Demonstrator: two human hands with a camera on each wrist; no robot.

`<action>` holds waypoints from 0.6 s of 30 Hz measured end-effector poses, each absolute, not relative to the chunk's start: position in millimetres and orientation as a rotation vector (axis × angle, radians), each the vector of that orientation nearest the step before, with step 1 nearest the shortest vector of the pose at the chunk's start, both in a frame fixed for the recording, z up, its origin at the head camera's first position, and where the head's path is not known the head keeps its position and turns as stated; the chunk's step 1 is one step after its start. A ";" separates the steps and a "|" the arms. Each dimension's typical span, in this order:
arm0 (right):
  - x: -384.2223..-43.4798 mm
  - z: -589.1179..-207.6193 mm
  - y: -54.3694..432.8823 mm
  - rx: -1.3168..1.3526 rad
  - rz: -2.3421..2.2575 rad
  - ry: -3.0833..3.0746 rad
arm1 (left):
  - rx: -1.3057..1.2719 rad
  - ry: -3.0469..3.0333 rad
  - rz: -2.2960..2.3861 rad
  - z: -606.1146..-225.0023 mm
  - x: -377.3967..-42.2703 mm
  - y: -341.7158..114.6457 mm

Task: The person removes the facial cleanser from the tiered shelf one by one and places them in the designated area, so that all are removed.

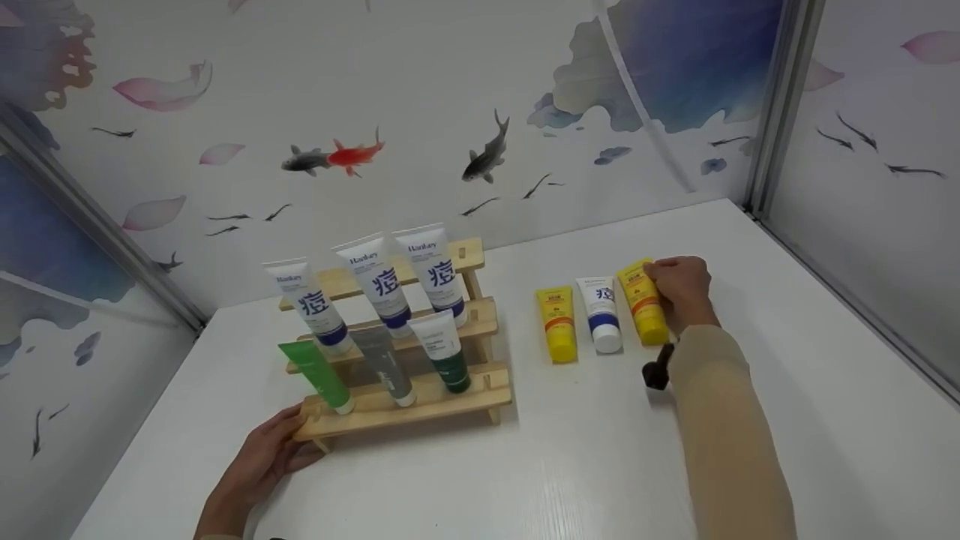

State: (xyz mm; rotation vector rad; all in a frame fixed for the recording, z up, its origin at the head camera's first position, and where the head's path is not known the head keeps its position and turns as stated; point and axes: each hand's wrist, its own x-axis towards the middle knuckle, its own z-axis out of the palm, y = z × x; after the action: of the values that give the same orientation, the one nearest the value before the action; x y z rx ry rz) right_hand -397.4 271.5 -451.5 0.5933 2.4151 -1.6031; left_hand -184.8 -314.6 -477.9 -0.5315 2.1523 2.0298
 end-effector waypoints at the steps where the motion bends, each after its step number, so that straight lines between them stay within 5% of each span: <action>1: -397.0 -452.4 272.5 0.596 -1.596 2.412 | -0.535 2.151 2.029 -477.9 -185.0 -314.6; 18: -390.6 -445.7 284.2 0.523 -1.418 2.459 | -0.561 2.141 2.010 -475.0 -185.7 -311.7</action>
State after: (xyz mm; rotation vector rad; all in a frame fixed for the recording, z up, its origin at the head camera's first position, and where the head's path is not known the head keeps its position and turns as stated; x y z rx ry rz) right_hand -390.6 284.2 -445.7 0.5225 2.4594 -1.4175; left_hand -185.7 -311.7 -475.0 -0.5614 2.1412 2.0105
